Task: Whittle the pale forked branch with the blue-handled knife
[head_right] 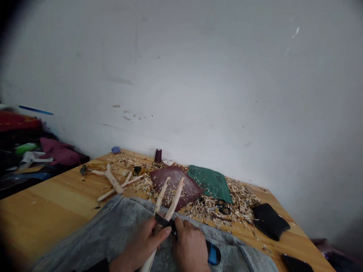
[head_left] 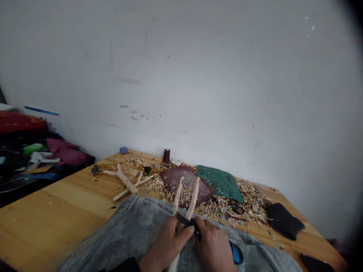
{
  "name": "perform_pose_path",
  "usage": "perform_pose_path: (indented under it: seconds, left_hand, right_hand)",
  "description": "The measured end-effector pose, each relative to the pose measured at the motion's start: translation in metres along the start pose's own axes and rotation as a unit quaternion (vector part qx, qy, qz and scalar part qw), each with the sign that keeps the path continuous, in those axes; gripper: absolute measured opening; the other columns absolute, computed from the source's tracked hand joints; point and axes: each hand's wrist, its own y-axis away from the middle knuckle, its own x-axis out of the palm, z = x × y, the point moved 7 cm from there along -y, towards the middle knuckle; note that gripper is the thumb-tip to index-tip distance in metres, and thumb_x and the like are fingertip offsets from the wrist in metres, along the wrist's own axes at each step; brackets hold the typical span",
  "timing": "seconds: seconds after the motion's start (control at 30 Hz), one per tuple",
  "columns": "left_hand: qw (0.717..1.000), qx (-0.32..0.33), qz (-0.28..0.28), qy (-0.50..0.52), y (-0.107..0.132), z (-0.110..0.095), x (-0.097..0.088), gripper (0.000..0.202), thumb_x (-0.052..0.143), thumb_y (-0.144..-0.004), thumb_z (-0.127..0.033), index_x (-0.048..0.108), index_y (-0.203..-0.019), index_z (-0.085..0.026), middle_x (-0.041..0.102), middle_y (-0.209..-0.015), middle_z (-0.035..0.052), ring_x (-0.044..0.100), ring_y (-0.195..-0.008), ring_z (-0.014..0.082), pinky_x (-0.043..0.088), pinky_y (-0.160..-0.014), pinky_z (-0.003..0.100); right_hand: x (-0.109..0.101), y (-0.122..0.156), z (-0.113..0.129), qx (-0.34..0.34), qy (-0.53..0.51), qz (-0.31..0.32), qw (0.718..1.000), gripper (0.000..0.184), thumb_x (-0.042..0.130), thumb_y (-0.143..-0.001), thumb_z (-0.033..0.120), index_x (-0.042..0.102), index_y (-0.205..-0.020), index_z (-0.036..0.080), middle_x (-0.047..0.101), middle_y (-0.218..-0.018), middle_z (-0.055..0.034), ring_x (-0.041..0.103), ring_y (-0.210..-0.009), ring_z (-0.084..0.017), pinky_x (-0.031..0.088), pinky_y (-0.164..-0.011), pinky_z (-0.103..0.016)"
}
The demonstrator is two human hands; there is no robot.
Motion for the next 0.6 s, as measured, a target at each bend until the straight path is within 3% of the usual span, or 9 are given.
perform_pose_path:
  seconds: [0.13,0.4,0.6]
  left_hand:
    - [0.996,0.018,-0.002,-0.082,-0.0008,-0.0014,-0.0018,0.028,0.056,-0.08,-0.043,0.066,-0.084,-0.017,0.065,-0.072,0.0005,0.056,-0.068,0.016,0.038,-0.061,0.025]
    - [0.993,-0.008,-0.011,-0.119,-0.0015,0.0035,-0.0018,0.032,0.053,-0.083,-0.046,0.068,-0.079,-0.018,0.069,-0.07,0.0006,0.059,-0.062,0.0155,0.035,-0.055,0.025]
    - [0.992,0.021,-0.021,-0.125,-0.0006,-0.0001,-0.0028,0.032,0.055,-0.082,-0.044,0.07,-0.095,-0.018,0.073,-0.087,0.0044,0.064,-0.078,0.0198,0.044,-0.069,0.027]
  right_hand:
    - [0.002,0.0,-0.0024,0.012,0.003,0.003,1.0,0.03,0.047,-0.084,0.01,0.061,-0.106,0.025,0.069,-0.092,-0.0049,0.066,-0.084,-0.02,0.04,-0.066,-0.025]
    - [0.0026,-0.0019,-0.0041,0.024,0.025,0.004,0.999,0.03,0.045,-0.084,0.009,0.061,-0.104,0.025,0.068,-0.092,-0.0051,0.067,-0.083,-0.021,0.04,-0.066,-0.025]
    - [0.0012,-0.0029,-0.0039,0.003,-0.01,0.012,1.0,0.026,0.047,-0.084,0.012,0.061,-0.102,0.025,0.069,-0.092,-0.0042,0.067,-0.085,-0.021,0.04,-0.068,-0.025]
